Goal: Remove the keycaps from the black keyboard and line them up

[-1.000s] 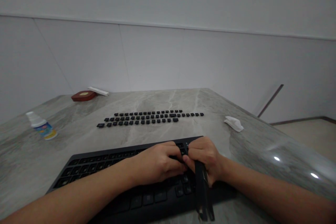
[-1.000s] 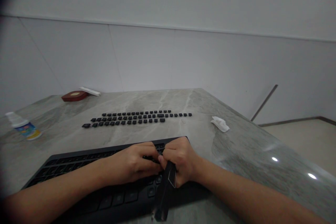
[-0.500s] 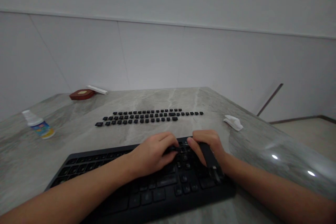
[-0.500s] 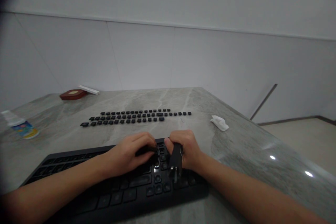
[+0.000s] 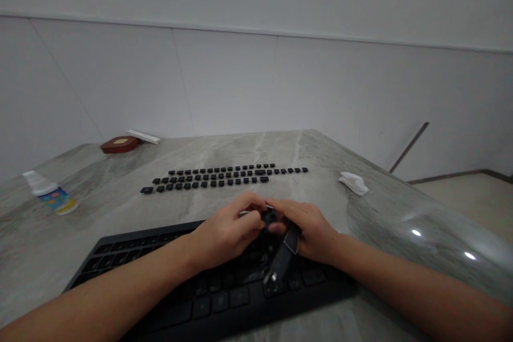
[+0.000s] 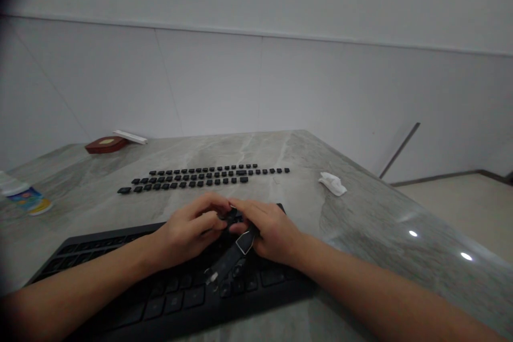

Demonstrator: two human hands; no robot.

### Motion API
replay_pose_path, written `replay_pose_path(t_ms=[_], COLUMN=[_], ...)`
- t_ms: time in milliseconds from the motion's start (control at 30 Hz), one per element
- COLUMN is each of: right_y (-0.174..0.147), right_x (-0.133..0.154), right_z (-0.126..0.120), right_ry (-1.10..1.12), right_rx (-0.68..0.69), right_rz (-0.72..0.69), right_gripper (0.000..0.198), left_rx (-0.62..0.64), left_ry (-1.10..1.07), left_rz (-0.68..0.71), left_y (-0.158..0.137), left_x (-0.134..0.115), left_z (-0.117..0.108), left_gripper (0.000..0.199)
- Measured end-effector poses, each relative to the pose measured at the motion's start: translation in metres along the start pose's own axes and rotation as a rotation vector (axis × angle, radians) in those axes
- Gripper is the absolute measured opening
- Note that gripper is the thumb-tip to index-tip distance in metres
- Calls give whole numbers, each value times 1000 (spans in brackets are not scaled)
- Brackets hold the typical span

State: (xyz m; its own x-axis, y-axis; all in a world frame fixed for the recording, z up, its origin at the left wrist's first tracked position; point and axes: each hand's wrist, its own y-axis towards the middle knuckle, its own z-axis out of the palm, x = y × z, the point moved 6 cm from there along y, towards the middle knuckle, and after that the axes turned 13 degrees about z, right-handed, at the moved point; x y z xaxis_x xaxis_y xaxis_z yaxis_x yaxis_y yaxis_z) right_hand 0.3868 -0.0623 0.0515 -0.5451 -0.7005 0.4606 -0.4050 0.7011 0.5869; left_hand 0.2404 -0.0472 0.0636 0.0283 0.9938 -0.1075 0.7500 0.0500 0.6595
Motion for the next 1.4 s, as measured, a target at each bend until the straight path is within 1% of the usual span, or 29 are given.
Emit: replay_pose_path(t_ms=[100, 200, 233, 300, 333, 433, 500, 567, 600, 633, 700, 800, 933, 1067, 1167, 1200, 1300, 1333, 1400], right_y=[-1, -2, -3, -3, -2, 5, 11, 18, 21, 24, 29, 32, 33, 34, 33, 32, 27, 25, 22], right_x=[3, 6, 6, 4, 0, -26, -56, -87, -102, -112, -128, -137, -137, -135, -130, -129, -123, -120, -113], right_z=[0, -1, 0, 0, -1, -8, -14, -18, -18, -18, -15, -8, -2, -3, -8, -11, -22, -26, -31], right_ry=[-19, -43, -50, -53, -51, -70, -111, -126, -127, -131, -140, -156, -175, -178, -165, -159, -158, -163, -173], right_rx=[-8, -48, -53, -46, -46, -67, -55, -17, 4, 17, 37, 68, 108, 100, 36, -3, -147, -195, -269], right_rz=[-11, -10, 2, 42, 77, 246, 401, 547, 607, 622, 623, 600, 581, 531, 456, 426, 345, 322, 274], right_gripper=[35, 33, 33, 34, 34, 34, 36, 37, 37, 36, 39, 43, 47, 46, 44, 40, 17, 20, 33], left_rx=[67, 75, 78, 101, 107, 114, 127, 148, 146, 143, 134, 137, 144, 145, 138, 134, 115, 110, 109], left_ry=[-56, -164, -175, -157, -117, 53, 159, 214, 226, 234, 243, 232, 217, 217, 209, 208, 215, 214, 200], left_rz=[-103, -270, -295, -282, -241, -165, -179, -219, -237, -255, -284, -314, -329, -340, -349, -351, -351, -348, -341], left_y=[1, 2, 2, 3, 4, 3, 1, -1, -1, -2, -4, -7, -9, -10, -10, -11, -13, -13, -15], left_x=[0, 3, 4, 3, 3, 4, 7, 12, 14, 16, 19, 24, 27, 26, 26, 27, 29, 29, 30], left_z=[2, 2, 2, 3, 4, 5, 5, 6, 5, 5, 3, 3, 4, 4, 3, 3, 1, 1, 1], left_gripper=[13, 18, 18, 17, 17, 23, 30, 34, 35, 37, 39, 39, 40, 40, 39, 39, 39, 39, 39])
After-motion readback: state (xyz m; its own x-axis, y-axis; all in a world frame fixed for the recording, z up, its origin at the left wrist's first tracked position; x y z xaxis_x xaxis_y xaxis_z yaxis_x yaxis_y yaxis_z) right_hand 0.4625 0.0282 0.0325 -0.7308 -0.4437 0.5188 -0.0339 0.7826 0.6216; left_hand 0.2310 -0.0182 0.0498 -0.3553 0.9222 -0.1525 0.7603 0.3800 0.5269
